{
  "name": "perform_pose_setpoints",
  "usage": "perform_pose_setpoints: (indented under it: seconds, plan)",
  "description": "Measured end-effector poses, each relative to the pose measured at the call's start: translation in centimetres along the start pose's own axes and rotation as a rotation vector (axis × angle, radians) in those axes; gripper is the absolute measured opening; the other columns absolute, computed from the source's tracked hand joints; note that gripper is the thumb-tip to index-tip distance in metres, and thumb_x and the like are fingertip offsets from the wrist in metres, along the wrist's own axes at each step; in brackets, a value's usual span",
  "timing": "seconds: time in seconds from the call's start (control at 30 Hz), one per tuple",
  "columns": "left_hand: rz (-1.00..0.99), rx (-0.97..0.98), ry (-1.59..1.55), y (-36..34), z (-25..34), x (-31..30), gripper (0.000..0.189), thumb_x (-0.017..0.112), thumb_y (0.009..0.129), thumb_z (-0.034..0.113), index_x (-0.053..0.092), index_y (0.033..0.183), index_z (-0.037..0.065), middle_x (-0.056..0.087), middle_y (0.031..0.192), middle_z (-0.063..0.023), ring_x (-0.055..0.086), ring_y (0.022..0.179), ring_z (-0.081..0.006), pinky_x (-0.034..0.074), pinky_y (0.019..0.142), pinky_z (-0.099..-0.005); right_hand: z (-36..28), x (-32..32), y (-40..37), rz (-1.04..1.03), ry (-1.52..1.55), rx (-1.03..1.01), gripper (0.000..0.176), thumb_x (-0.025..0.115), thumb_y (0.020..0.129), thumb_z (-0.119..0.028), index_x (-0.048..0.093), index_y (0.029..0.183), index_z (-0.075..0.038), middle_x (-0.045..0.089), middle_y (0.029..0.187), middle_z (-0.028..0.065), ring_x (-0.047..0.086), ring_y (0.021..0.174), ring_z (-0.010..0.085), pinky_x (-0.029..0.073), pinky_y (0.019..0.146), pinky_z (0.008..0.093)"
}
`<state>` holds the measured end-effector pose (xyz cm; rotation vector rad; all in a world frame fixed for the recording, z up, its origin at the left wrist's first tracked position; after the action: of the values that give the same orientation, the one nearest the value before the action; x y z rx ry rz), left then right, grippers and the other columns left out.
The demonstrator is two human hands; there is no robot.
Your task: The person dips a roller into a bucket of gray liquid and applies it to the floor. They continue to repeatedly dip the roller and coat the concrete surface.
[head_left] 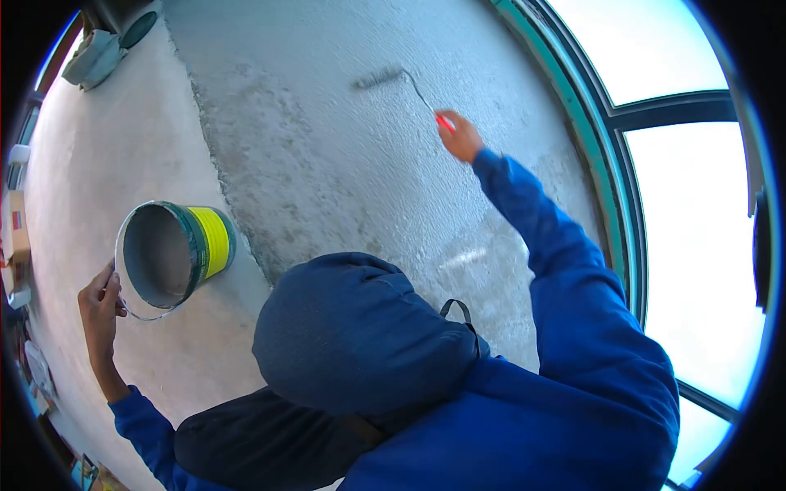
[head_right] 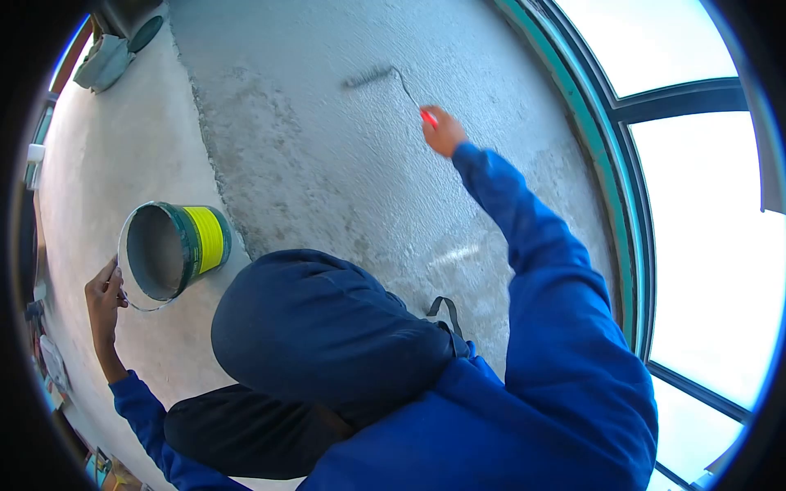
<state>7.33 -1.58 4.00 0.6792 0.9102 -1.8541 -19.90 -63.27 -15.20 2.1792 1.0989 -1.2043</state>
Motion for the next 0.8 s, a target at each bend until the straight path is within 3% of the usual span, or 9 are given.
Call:
perform_pose_setpoints:
  seconds: [0.13, 0.2, 0.4, 0.47, 0.57, 0.67, 0.8]
  plan:
    - [0.006, -0.005, -0.010, 0.0, -0.4, 0.0, 0.037, 0.052, 0.090, 0.020, 0.058, 0.123, 0.003, 0.049, 0.059, 0.0008, 0.046, 0.051, -0.0061, 0.042, 0.048, -0.0212, -1.7, -0.3, 3.9, -0.137, 0.032, 0.226, 0.033, 0.057, 0.082, -0.024, 0.059, 0.115, -0.018, 0.063, 0.104, 0.0206, 0.060, 0.096, 0.0401, 0.048, 0.085, 0.0437]
    - [0.010, -0.008, -0.025, -0.1, -0.4, -0.1, 0.036, 0.052, 0.091, 0.018, 0.058, 0.123, 0.002, 0.051, 0.060, -0.0006, 0.046, 0.051, -0.0061, 0.042, 0.047, -0.0213, 0.8, 0.0, 2.2, 0.013, -0.048, -0.090, 0.033, 0.056, 0.083, -0.025, 0.059, 0.115, -0.018, 0.064, 0.101, 0.0206, 0.061, 0.093, 0.0399, 0.049, 0.083, 0.0433]
    - [0.015, -0.004, -0.006, 0.0, 0.1, -0.1, 0.036, 0.051, 0.091, 0.018, 0.058, 0.123, 0.003, 0.054, 0.063, -0.0021, 0.046, 0.052, -0.0061, 0.042, 0.047, -0.0212, 5.9, -5.3, -17.9, -0.078, -0.018, 0.114, 0.035, 0.051, 0.088, -0.020, 0.054, 0.122, -0.014, 0.061, 0.110, 0.0182, 0.058, 0.102, 0.0392, 0.047, 0.086, 0.0418]
    - [0.020, 0.003, 0.016, 0.1, -0.1, -0.3, 0.036, 0.051, 0.091, 0.018, 0.058, 0.123, 0.004, 0.055, 0.064, -0.0025, 0.046, 0.053, -0.0062, 0.042, 0.047, -0.0210, 7.1, -7.0, -25.0, -0.192, -0.062, 0.343, 0.036, 0.052, 0.089, -0.020, 0.051, 0.125, -0.015, 0.061, 0.111, 0.0180, 0.058, 0.103, 0.0382, 0.046, 0.088, 0.0413]
    - [0.020, -0.008, 0.015, 0.5, -1.3, -0.4, 0.038, 0.052, 0.091, 0.023, 0.058, 0.124, 0.005, 0.047, 0.065, 0.0008, 0.048, 0.054, -0.0065, 0.043, 0.048, -0.0210, 7.1, -9.6, -31.4, -0.227, -0.079, 0.353, 0.036, 0.054, 0.089, -0.018, 0.052, 0.125, -0.014, 0.061, 0.112, 0.0188, 0.058, 0.106, 0.0370, 0.045, 0.090, 0.0395]
    - [0.011, -0.001, -0.012, 0.4, -0.8, -0.2, 0.039, 0.052, 0.091, 0.023, 0.057, 0.124, 0.004, 0.048, 0.065, 0.0003, 0.048, 0.053, -0.0066, 0.043, 0.048, -0.0211, 6.5, -10.5, -32.0, -0.206, -0.008, 0.347, 0.036, 0.054, 0.089, -0.018, 0.053, 0.124, -0.013, 0.062, 0.111, 0.0189, 0.058, 0.106, 0.0363, 0.045, 0.090, 0.0383]
    - [-0.003, 0.004, -0.014, 0.3, -0.3, -0.2, 0.039, 0.052, 0.090, 0.021, 0.057, 0.123, 0.002, 0.050, 0.064, -0.0006, 0.048, 0.053, -0.0067, 0.043, 0.048, -0.0211, 5.3, -7.3, -25.4, -0.187, 0.025, 0.311, 0.036, 0.054, 0.089, -0.020, 0.053, 0.125, -0.012, 0.062, 0.110, 0.0187, 0.059, 0.105, 0.0359, 0.045, 0.089, 0.0377]
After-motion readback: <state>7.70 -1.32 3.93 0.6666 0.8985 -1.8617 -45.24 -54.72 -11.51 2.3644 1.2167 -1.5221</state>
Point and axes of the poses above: each hand's wrist, its own y-axis towards the middle knuckle, its own x-axis out of the palm, z = x × y, the point moved 10 cm from there along y, towards the middle knuckle
